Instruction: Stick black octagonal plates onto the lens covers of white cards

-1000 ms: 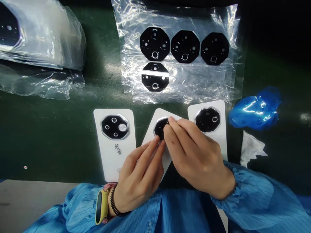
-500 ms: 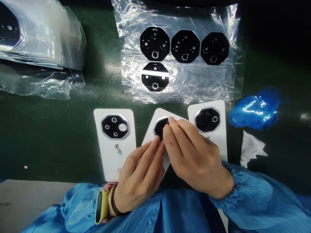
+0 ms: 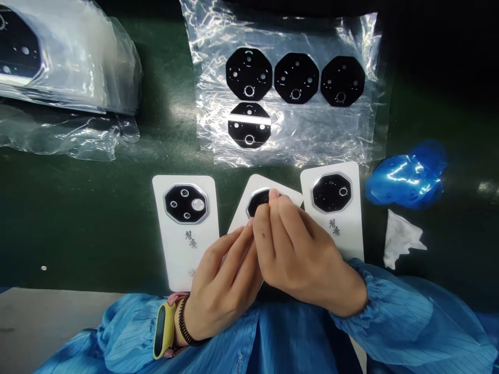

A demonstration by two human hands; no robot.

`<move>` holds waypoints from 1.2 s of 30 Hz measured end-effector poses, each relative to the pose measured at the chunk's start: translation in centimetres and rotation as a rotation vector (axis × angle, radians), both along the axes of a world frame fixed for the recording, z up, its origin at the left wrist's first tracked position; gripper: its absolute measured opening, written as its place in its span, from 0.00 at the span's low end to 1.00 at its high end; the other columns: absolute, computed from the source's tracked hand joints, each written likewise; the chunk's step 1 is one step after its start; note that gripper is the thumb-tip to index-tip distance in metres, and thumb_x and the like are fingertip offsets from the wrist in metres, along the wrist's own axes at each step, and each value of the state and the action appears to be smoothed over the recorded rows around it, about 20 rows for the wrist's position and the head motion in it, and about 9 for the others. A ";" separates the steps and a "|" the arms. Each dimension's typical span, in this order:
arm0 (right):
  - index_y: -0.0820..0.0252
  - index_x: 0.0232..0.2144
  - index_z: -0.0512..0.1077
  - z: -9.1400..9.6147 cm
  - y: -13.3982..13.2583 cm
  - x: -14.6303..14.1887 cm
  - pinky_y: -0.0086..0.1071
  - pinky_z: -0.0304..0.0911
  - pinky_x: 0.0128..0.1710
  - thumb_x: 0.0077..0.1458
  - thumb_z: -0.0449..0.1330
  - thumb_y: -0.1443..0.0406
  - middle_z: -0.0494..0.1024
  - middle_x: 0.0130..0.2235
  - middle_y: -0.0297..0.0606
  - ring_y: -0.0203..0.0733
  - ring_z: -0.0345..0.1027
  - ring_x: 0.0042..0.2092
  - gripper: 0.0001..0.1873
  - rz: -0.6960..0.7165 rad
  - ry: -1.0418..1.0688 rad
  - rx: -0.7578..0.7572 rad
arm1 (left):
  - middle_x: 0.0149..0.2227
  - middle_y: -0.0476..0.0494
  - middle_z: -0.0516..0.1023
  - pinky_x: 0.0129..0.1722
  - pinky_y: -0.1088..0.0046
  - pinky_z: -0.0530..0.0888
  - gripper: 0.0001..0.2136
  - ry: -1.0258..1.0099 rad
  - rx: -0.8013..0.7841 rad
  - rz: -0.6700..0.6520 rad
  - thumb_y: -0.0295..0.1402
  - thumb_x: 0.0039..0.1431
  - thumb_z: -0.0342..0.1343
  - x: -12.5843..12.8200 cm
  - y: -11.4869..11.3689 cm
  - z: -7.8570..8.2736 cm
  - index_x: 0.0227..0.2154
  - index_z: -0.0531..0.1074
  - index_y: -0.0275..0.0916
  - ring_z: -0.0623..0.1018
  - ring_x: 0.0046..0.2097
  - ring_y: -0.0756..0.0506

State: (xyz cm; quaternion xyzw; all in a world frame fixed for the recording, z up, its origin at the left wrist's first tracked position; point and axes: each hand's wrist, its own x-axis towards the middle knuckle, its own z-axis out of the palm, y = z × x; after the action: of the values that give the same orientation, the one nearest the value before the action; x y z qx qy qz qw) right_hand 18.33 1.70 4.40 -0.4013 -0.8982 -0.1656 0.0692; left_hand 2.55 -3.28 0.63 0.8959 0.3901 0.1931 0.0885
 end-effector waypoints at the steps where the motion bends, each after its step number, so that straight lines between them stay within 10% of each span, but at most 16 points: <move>1: 0.59 0.31 0.78 0.0 0.0 -0.1 0.24 0.75 0.30 0.57 0.58 0.76 0.82 0.35 0.39 0.40 0.78 0.35 0.11 0.003 -0.019 0.017 | 0.47 0.29 0.77 0.49 0.63 0.77 0.14 0.006 0.006 0.000 0.21 0.61 0.51 0.0 0.0 0.0 0.48 0.70 0.20 0.78 0.50 0.38; 18: 0.62 0.37 0.71 0.5 0.4 1.8 0.38 0.70 0.36 0.54 0.51 0.78 0.79 0.31 0.41 0.47 0.74 0.39 0.13 -0.196 0.466 -0.134 | 0.42 0.31 0.75 0.41 0.67 0.76 0.14 0.010 0.217 0.116 0.21 0.60 0.45 0.7 0.2 1.3 0.47 0.69 0.26 0.76 0.43 0.42; 27: 0.58 0.37 0.70 3.4 1.5 2.3 0.30 0.73 0.30 0.50 0.56 0.72 0.76 0.36 0.37 0.39 0.74 0.36 0.11 -0.300 1.055 -0.896 | 0.42 0.36 0.70 0.47 0.66 0.75 0.18 -0.138 0.381 0.184 0.19 0.59 0.48 0.6 -0.6 2.2 0.52 0.65 0.29 0.72 0.48 0.42; 32: 0.57 0.38 0.71 8.2 1.0 2.3 0.28 0.75 0.30 0.51 0.60 0.69 0.77 0.36 0.37 0.41 0.76 0.39 0.10 -0.175 1.175 -0.881 | 0.50 0.28 0.69 0.50 0.64 0.76 0.23 -0.435 0.150 0.303 0.31 0.66 0.47 -1.2 0.9 6.6 0.61 0.53 0.29 0.72 0.54 0.40; 36: 0.55 0.38 0.71 12.5 -0.4 2.0 0.23 0.75 0.30 0.53 0.60 0.72 0.77 0.35 0.33 0.37 0.76 0.38 0.10 -0.037 1.118 -0.669 | 0.41 0.43 0.79 0.37 0.79 0.78 0.14 -0.588 -0.214 0.019 0.30 0.68 0.44 -2.5 3.1 12.2 0.54 0.66 0.39 0.80 0.40 0.49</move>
State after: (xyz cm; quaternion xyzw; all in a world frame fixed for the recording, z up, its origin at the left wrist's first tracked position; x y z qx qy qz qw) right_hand 20.37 1.29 16.92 -0.4421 -0.7228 0.3557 0.3944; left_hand 0.04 -0.22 12.80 0.7836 0.3744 0.4024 0.2896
